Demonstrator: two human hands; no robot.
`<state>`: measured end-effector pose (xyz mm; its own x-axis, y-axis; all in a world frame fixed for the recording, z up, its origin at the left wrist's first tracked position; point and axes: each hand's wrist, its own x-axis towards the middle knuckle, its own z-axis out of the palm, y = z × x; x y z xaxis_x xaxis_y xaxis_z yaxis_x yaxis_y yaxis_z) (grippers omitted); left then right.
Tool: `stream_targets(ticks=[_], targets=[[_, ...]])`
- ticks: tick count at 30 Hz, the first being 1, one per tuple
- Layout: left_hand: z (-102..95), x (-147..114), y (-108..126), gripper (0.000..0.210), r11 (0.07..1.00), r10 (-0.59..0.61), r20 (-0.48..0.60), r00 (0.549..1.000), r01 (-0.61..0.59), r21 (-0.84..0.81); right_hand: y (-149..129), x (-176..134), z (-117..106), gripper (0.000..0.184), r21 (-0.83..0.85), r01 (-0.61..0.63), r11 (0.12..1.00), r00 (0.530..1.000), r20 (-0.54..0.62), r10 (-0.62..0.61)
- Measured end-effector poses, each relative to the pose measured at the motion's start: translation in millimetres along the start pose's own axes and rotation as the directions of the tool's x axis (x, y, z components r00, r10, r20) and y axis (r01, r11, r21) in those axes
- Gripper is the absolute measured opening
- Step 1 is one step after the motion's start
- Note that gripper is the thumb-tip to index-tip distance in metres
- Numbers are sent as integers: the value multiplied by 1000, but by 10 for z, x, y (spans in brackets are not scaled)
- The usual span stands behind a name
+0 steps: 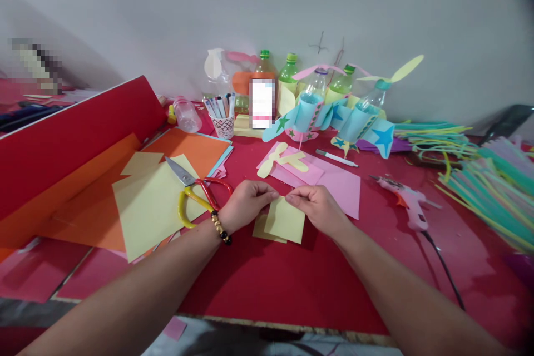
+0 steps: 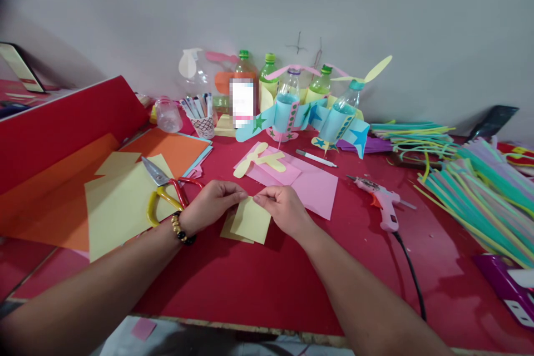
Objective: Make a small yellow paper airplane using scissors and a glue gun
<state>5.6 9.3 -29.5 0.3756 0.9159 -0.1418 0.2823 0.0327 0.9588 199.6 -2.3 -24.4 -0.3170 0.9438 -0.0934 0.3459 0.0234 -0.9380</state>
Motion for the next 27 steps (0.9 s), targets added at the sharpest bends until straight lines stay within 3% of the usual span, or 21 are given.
stream_targets(ticks=[17,27], targets=[[-2,-34,38,30,999,-7,14,1000,7,-54,-36,-30,6,30,-47,48,998,999,22,-47],[-9,-23,17,29,997,17,-14,1000,-18,-79,-15,-8,9,33,28,11,1000,999,36,-13]])
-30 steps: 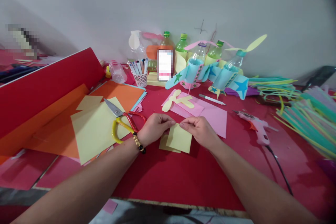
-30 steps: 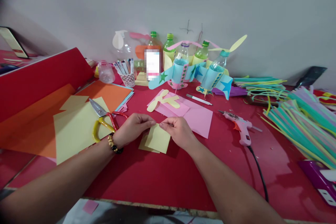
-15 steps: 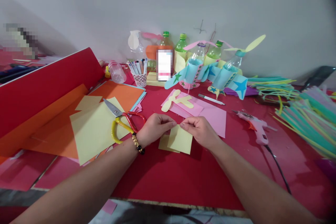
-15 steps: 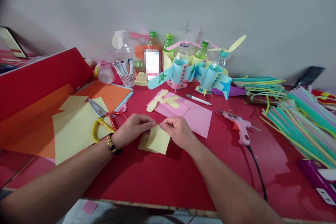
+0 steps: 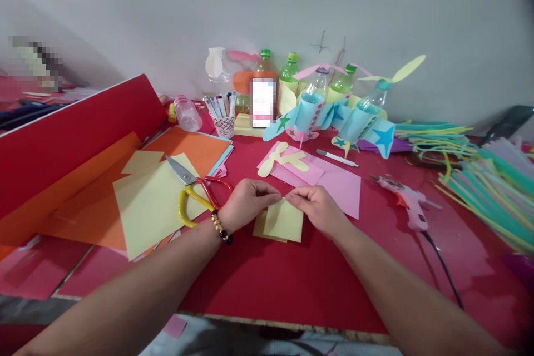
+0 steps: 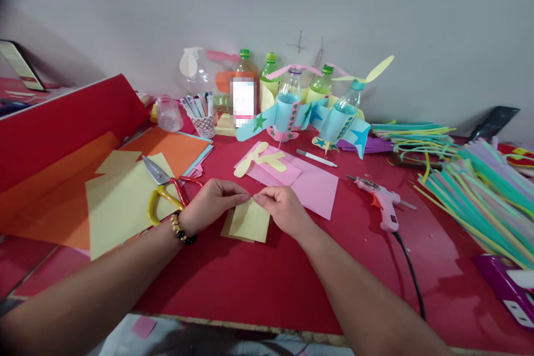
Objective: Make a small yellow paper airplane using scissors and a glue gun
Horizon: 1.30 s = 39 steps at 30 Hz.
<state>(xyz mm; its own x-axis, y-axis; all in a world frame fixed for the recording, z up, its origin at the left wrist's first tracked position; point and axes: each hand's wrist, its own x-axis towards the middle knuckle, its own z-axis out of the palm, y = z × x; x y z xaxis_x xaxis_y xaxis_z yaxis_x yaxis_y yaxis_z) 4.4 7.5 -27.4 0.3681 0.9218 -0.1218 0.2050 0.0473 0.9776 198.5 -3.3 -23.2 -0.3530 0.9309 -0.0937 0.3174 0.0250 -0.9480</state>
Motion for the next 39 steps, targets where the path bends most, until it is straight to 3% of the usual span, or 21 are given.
stream_targets(ticks=[10,32,39], targets=[[-11,12,-24,29,994,-73,-35,997,70,-83,52,15,-19,31,91,-50,995,999,14,49],[-43,31,-90,26,996,-38,3,999,39,-79,95,13,-16,28,92,-85,992,996,-4,86],[-48,23,-38,21,992,-75,-45,996,70,-108,73,24,-12,31,208,-97,973,994,-32,106]])
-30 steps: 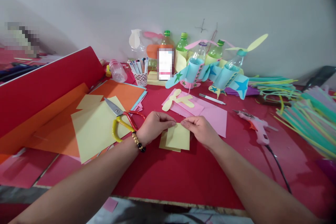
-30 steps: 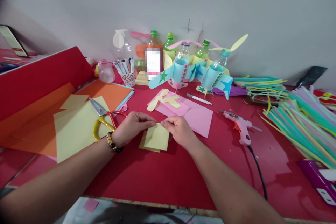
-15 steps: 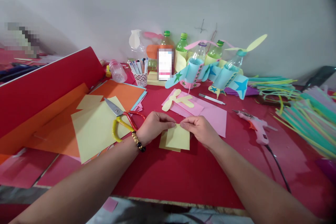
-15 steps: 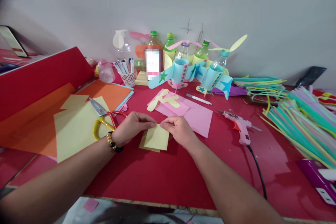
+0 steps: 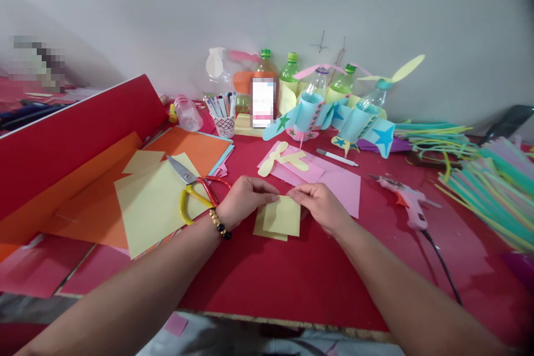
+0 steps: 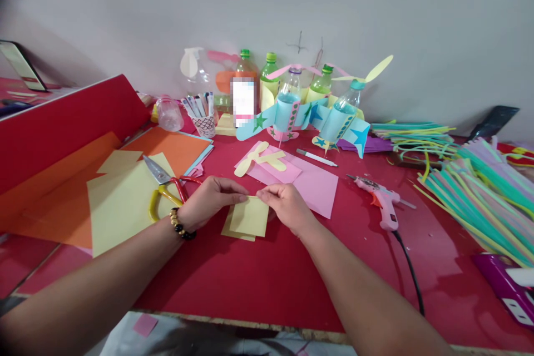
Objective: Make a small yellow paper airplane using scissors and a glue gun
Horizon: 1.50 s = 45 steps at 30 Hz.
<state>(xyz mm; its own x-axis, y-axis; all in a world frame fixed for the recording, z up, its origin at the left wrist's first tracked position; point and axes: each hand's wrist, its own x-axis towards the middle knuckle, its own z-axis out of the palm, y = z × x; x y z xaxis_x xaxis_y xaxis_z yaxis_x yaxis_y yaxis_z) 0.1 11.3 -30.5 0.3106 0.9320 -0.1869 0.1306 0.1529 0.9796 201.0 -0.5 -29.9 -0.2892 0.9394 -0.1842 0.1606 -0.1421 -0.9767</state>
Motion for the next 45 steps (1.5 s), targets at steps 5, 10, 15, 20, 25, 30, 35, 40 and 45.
stream_targets(ticks=[5,10,15,20,25,30,35,40,45], targets=[[1,-1,39,22,995,-45,-29,999,42,-95,-20,8,-14,35,127,-29,991,999,-23,32],[0,-6,53,23,994,-52,-32,998,49,-101,-19,-3,-21,24,113,32,993,999,-28,-29],[2,-10,54,23,992,-64,-30,997,60,-113,-19,7,-4,21,111,32,993,998,-59,-25],[2,-3,38,24,989,-60,-19,998,57,-137,-30,-1,1,22,72,52,996,997,-54,-48],[14,-9,65,23,985,-82,-26,996,78,-153,-37,-5,-5,22,-5,77,997,995,-67,-77],[16,-10,67,22,987,-78,-15,997,75,-143,-7,16,-14,22,16,92,996,995,-48,-91],[22,-13,68,20,990,-74,-18,997,72,-119,15,23,-1,22,51,83,995,995,-51,-81],[30,-18,57,20,990,-64,-27,998,60,-127,24,24,11,17,72,84,994,995,-69,-79],[31,-11,39,21,990,-51,-21,998,48,-136,24,19,11,12,67,93,993,993,-82,-87]])
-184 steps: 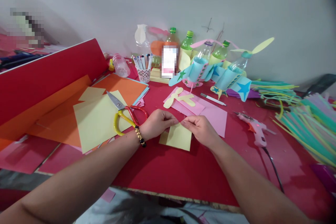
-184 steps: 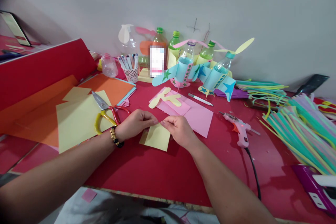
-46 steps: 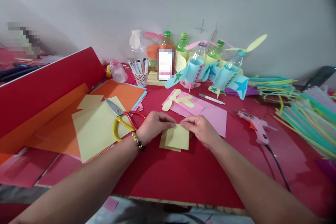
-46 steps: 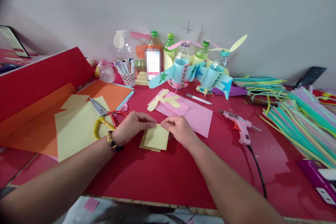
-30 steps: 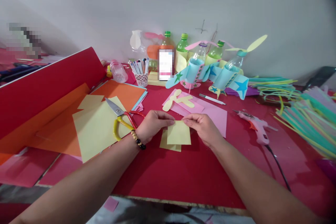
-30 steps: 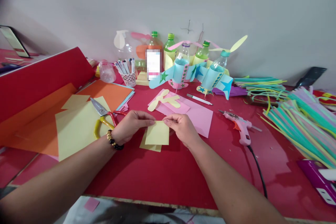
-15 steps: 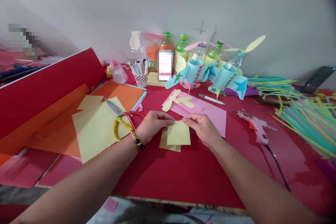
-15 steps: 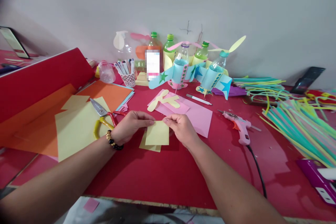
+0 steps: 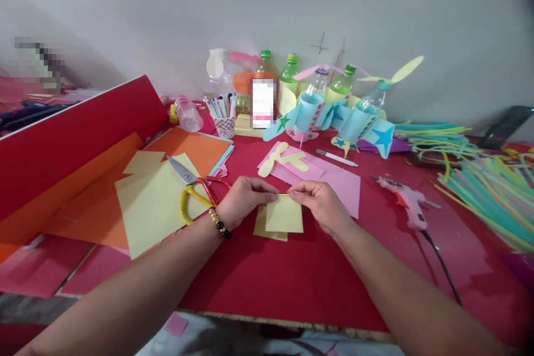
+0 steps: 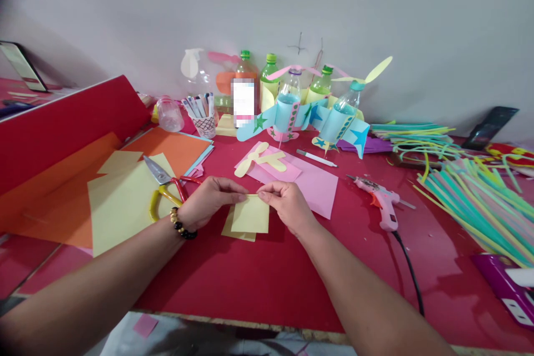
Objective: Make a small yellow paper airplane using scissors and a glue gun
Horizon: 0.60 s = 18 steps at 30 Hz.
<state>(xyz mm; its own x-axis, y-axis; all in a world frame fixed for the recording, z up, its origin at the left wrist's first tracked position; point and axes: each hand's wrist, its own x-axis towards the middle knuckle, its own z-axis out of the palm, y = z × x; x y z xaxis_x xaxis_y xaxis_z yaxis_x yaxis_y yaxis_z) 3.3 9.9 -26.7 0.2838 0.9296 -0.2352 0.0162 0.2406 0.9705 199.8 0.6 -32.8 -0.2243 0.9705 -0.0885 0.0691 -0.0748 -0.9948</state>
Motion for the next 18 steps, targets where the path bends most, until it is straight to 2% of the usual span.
stream_targets(ticks=[5,11,18], targets=[[-12,7,-11,20,999,8,-18,1000,-7,42,-13,0,1,9,-14,9,1000,1000,-3,-9],[-24,10,-40,31,993,18,39,999,-23,116,-34,-6,-8,10,-41,20,999,1000,4,-20],[-30,9,-52,33,977,37,75,996,-52,205,-16,-8,-18,17,-103,-7,995,1000,29,10]])
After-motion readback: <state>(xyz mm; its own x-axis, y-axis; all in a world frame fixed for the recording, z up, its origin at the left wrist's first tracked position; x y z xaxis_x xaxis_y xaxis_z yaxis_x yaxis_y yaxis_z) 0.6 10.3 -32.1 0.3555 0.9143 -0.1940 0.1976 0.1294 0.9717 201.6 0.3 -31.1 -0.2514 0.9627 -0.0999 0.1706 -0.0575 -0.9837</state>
